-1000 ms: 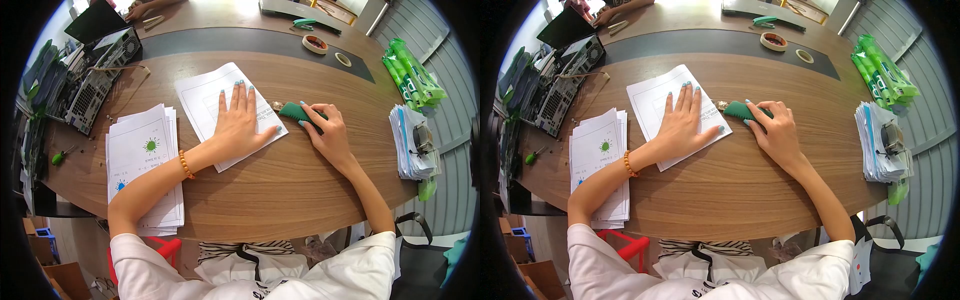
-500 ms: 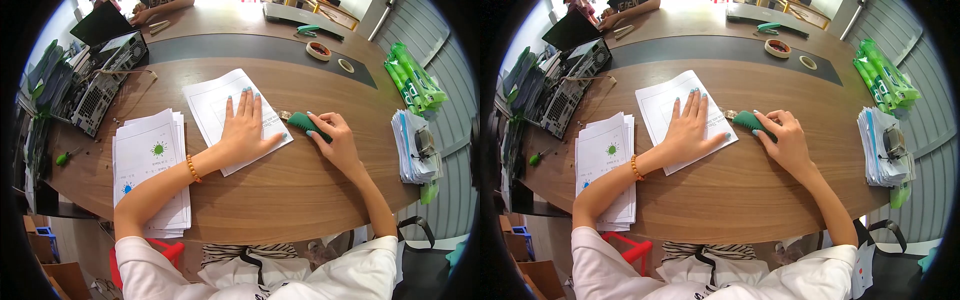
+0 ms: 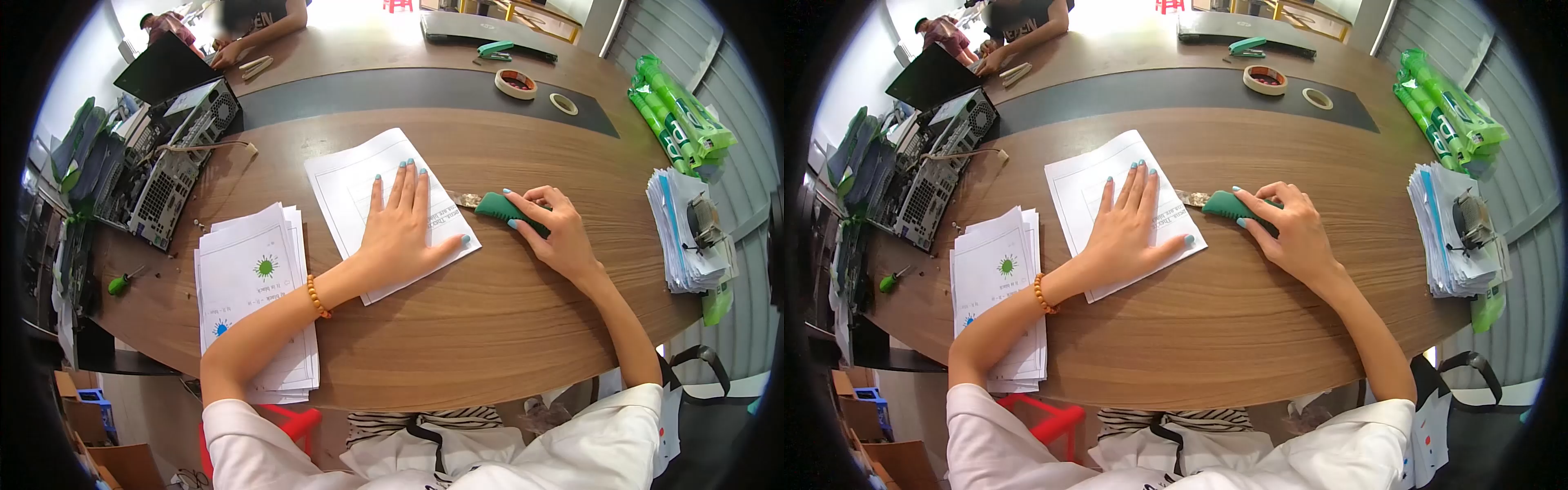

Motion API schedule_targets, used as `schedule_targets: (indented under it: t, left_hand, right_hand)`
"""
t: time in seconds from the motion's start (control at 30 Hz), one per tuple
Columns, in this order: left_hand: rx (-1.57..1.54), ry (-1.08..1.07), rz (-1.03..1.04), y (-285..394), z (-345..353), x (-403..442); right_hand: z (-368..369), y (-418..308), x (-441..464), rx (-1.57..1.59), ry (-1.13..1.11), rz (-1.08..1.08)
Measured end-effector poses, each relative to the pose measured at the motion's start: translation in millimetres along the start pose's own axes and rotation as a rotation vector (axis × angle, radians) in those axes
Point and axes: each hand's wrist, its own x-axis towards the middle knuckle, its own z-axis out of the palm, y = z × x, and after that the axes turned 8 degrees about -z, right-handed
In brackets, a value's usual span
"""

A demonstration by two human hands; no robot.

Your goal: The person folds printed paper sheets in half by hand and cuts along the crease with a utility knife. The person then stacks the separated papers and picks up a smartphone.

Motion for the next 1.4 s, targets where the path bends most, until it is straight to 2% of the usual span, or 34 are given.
schedule_targets:
  t: [0.23, 0.33, 0.4, 0.53, 0.73, 1.2, 1.4]
  left_hand:
    - [-0.063, 0.064, 0.047, -1.6, 4.1, -0.1]
    - [0.011, -0.009, 0.016, 0.8, -0.1, 0.8]
    - [0.014, -0.011, 0.011, 0.5, 0.7, 1.1]
    - [-0.035, 0.046, 0.015, -2.0, 4.1, 0.9]
    - [-0.040, 0.016, 0.032, 1.1, 1.2, 0.6]
    - [-0.018, -0.029, 0.016, 1.7, -2.4, 0.4]
    - [-0.017, -0.024, 0.022, -0.7, -0.5, -0.1]
  right_hand:
    - [-3.0, -4.1, -3.8, -0.004, 0.008, 0.012]
    - [1.6, -7.5, 2.6, 0.076, -0.014, 0.022]
    - [8.4, -10.0, 9.7, -0.044, -0.003, -0.078]
    - [6.7, -1.0, 8.7, -0.037, 0.016, -0.095]
    - [-1.2, 12.7, -1.7, -0.031, 0.023, 0.054]
    - [19.8, 8.3, 22.6, -0.048, 0.083, -0.156]
    - [35.3, 37.8, 53.3, -0.092, 0.116, -0.137]
